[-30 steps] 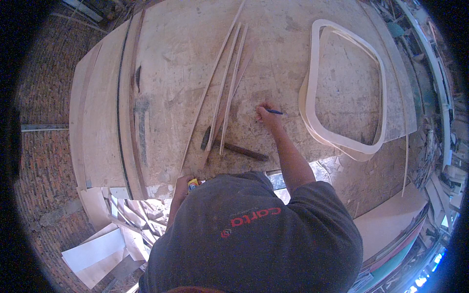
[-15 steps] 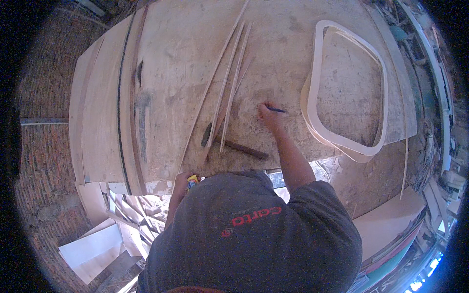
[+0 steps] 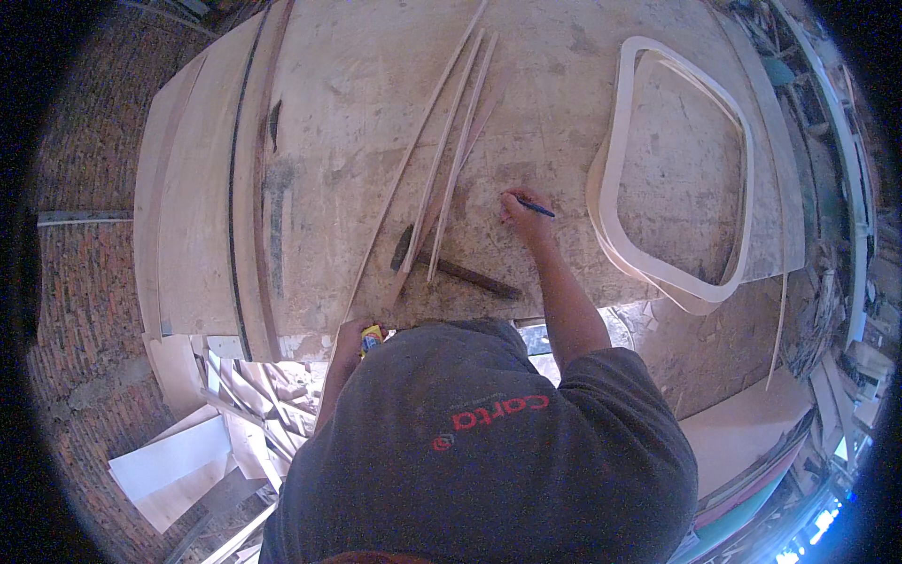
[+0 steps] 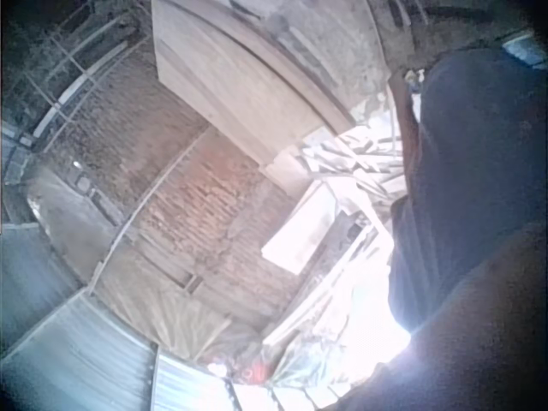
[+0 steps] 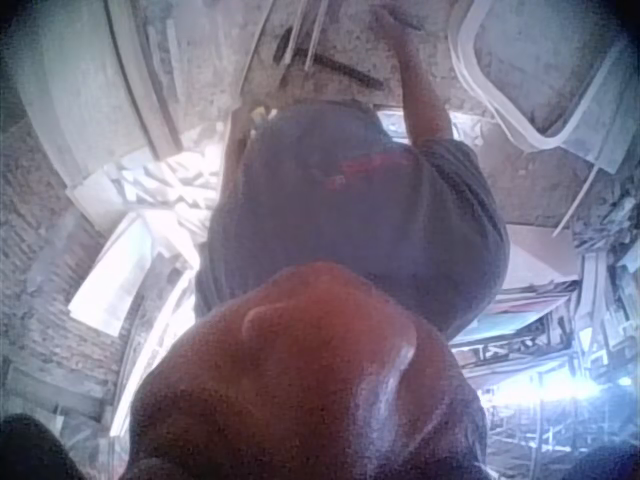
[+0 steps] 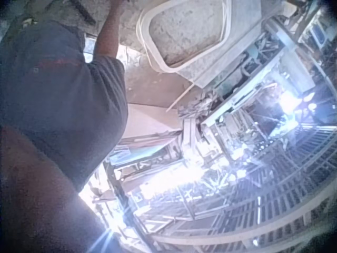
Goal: The person selects thin wooden strips from a pile, measures and marks them on a workbench, and then uses a hammer to nail the pieces together to form a frame.
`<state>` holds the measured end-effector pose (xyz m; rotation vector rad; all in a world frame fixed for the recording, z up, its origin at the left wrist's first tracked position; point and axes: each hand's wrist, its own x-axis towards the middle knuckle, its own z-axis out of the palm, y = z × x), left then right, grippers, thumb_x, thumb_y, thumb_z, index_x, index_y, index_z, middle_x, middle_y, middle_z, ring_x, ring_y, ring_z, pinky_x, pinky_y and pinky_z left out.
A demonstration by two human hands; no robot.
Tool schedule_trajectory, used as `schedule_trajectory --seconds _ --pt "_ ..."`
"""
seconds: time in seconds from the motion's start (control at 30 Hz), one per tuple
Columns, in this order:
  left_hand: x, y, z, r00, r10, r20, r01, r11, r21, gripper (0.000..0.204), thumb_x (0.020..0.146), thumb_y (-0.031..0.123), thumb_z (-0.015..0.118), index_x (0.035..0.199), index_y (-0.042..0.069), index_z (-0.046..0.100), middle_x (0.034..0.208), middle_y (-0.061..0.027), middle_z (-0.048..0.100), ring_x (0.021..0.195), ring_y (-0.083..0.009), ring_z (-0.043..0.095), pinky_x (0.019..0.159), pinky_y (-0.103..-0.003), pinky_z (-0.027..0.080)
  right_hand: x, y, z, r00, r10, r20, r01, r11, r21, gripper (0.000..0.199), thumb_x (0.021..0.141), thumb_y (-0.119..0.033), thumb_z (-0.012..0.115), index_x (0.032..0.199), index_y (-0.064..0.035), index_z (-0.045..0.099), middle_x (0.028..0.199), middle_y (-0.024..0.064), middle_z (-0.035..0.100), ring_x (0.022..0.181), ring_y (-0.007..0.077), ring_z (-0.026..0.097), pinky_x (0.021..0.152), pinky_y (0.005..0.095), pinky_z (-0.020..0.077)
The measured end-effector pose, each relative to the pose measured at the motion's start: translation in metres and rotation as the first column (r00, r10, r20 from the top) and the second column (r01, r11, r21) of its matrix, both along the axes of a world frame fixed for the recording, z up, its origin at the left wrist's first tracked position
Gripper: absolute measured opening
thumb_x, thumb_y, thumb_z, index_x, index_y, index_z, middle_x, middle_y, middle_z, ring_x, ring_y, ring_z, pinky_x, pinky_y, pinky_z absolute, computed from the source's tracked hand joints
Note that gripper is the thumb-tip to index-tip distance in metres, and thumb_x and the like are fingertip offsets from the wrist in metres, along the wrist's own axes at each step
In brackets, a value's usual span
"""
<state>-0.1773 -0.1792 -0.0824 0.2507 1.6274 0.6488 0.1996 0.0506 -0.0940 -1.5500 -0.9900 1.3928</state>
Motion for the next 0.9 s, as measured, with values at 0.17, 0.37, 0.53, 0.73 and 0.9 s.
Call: schedule_trajectory --seconds 0.17,0.37,0.53,0.73,0.9 --pt "-0.001 0.001 0.0 1.0 -0.012 -0.022 0.012 1.0 0.005 0.025 0.081 0.016 0.053 0.084 -0.005 0.067 0.076 -0.0163 0.069 0.063 -0.0235 0.066 0.06 -0.032 0.052 -0.001 0.0 -0.003 1.0 -0.006 -0.021 0.006 1.0 0.007 0.018 0.087 -0.018 0.064 0.097 -0.0027 0.065 0.079 0.0025 0.065 0.06 0.0094 0.06 0.056 0.0225 0.0501" --pt "0.003 0.004 0.007 0.999 -0.013 -0.05 0.013 1.0 -0.006 0.025 0.081 0.016 0.052 0.082 -0.004 0.066 0.078 -0.0169 0.07 0.063 -0.0237 0.066 0.06 -0.032 0.052 -0.001 0.002 0.002 1.0 -0.017 -0.022 0.017 1.0 -0.014 0.018 0.086 -0.017 0.064 0.095 -0.0022 0.066 0.075 0.0019 0.064 0.059 0.0088 0.06 0.055 0.0225 0.0495" --pt "0.001 0.002 0.005 0.998 -0.029 -0.06 0.029 1.0 -0.008 0.024 0.081 0.016 0.053 0.081 -0.004 0.066 0.078 -0.0166 0.07 0.063 -0.0229 0.066 0.059 -0.031 0.051 0.0 0.002 0.003 0.998 -0.026 -0.05 0.025 0.999 -0.024 0.017 0.085 -0.016 0.064 0.095 -0.0018 0.065 0.072 0.0022 0.063 0.059 0.0086 0.06 0.054 0.0222 0.0489" --pt "0.002 0.003 0.005 0.999 -0.006 -0.037 0.005 1.0 -0.029 0.023 0.08 0.015 0.053 0.083 -0.004 0.066 0.077 -0.0163 0.07 0.064 -0.0226 0.066 0.059 -0.031 0.051 -0.001 0.002 0.0 0.995 -0.08 -0.057 0.079 0.997 -0.014 0.016 0.086 -0.015 0.063 0.094 -0.0016 0.063 0.071 0.0033 0.062 0.058 0.0094 0.059 0.053 0.022 0.048" --pt "0.003 0.003 0.006 0.999 0.04 -0.004 -0.04 0.999 -0.034 0.025 0.08 0.013 0.052 0.086 -0.006 0.066 0.077 -0.0169 0.069 0.065 -0.0241 0.067 0.061 -0.031 0.052 0.004 0.004 -0.016 0.995 -0.067 -0.078 0.068 0.998 0.003 0.012 0.085 -0.011 0.06 0.091 -0.0013 0.06 0.072 0.0046 0.062 0.057 0.0106 0.058 0.051 0.0231 0.048"
